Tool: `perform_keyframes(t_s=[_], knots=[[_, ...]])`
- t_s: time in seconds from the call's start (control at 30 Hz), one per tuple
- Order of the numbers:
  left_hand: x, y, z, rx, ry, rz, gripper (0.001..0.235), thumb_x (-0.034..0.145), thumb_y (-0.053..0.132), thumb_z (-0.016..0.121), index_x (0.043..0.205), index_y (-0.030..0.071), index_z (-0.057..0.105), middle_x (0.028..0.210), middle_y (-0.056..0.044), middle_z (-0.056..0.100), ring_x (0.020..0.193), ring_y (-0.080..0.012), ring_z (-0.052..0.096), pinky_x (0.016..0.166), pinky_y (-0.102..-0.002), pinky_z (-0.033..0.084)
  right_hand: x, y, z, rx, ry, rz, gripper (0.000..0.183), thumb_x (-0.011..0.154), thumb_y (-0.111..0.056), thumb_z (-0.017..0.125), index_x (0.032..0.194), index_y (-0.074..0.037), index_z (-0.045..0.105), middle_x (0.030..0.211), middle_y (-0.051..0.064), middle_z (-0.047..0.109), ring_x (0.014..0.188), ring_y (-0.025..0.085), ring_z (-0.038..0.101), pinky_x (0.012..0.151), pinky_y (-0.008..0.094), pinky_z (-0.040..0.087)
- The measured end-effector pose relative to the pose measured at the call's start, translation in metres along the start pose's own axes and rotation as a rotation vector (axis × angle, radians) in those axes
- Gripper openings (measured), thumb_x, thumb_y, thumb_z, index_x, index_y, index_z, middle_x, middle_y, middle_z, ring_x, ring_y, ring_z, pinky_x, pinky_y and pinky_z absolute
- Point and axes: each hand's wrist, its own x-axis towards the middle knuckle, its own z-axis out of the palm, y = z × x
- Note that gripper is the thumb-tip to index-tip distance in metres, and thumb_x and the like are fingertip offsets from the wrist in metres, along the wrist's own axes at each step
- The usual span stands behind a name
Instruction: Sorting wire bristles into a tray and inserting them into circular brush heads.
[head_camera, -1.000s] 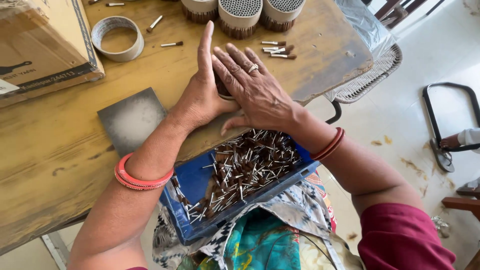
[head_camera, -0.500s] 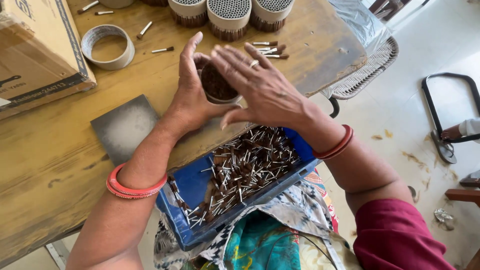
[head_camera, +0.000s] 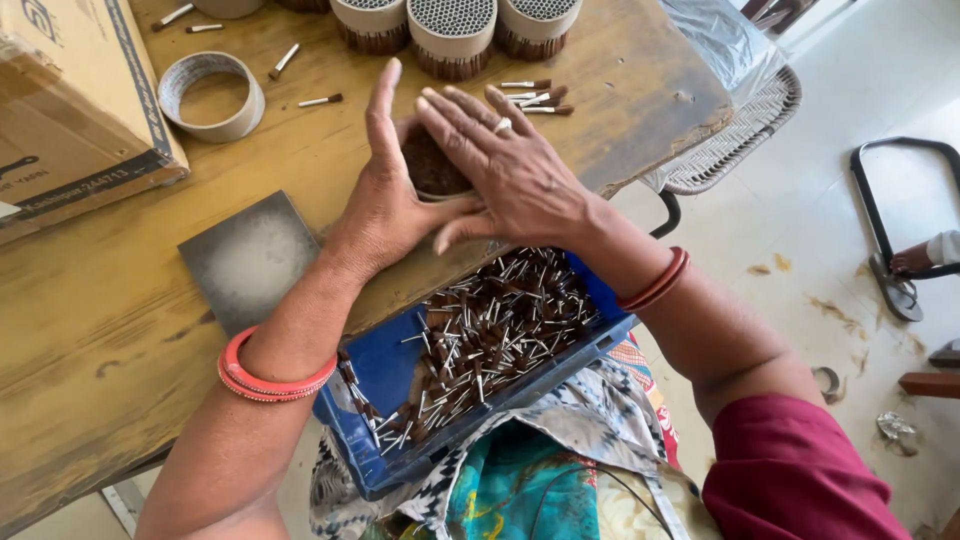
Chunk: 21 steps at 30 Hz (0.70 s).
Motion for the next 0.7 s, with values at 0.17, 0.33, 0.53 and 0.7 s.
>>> perform_keyframes(t_s=[0.17, 0.33, 0.53, 0.7], knots=[[0.000, -0.026, -0.023, -0.067, -0.045, -0.062, 0.117, 0.084, 0.034, 0.099, 0.166, 0.014, 0.019, 0.160, -0.022, 0.052, 0.149, -0.0336, 0.053, 0.122, -0.045, 0.043, -0.007, 0.026, -0.022, 0.855, -0.012, 0.195, 0.109, 0.091, -0.053, 0.078, 0.168, -0.009, 0.015, 0.173, 0.017, 0.033, 0.161, 0.031, 0.035, 0.129, 0.044, 0.030], [0.005, 0.010, -0.039, -0.096, -0.086, -0.226, 0.092, 0.078, 0.049, 0.086, 0.154, 0.012, 0.049, 0.144, -0.015, 0.067, 0.134, -0.0255, 0.065, 0.113, -0.038, 0.051, -0.001, 0.039, -0.010, 0.836, -0.116, 0.196, 0.103, 0.089, -0.040, 0.085, 0.168, -0.012, 0.024, 0.167, 0.018, 0.045, 0.155, 0.030, 0.044, 0.130, 0.041, 0.035], [0.002, 0.007, -0.039, 0.132, -0.132, -0.256, 0.091, 0.083, 0.049, 0.081, 0.156, 0.010, 0.043, 0.144, -0.018, 0.062, 0.136, -0.0279, 0.059, 0.111, -0.040, 0.046, 0.013, 0.021, -0.032, 0.592, -0.297, 0.354, 0.106, 0.083, -0.044, 0.082, 0.167, -0.017, 0.022, 0.157, 0.016, 0.054, 0.123, 0.032, 0.059, 0.107, 0.042, 0.046], [-0.008, 0.010, -0.034, 0.044, -0.189, -0.216, 0.095, 0.087, 0.040, 0.079, 0.161, 0.009, 0.029, 0.153, -0.020, 0.053, 0.142, -0.0309, 0.052, 0.116, -0.041, 0.041, -0.014, 0.012, -0.015, 0.669, -0.094, 0.161, 0.100, 0.095, -0.032, 0.079, 0.169, -0.010, 0.015, 0.168, 0.023, 0.040, 0.156, 0.034, 0.042, 0.126, 0.041, 0.036]])
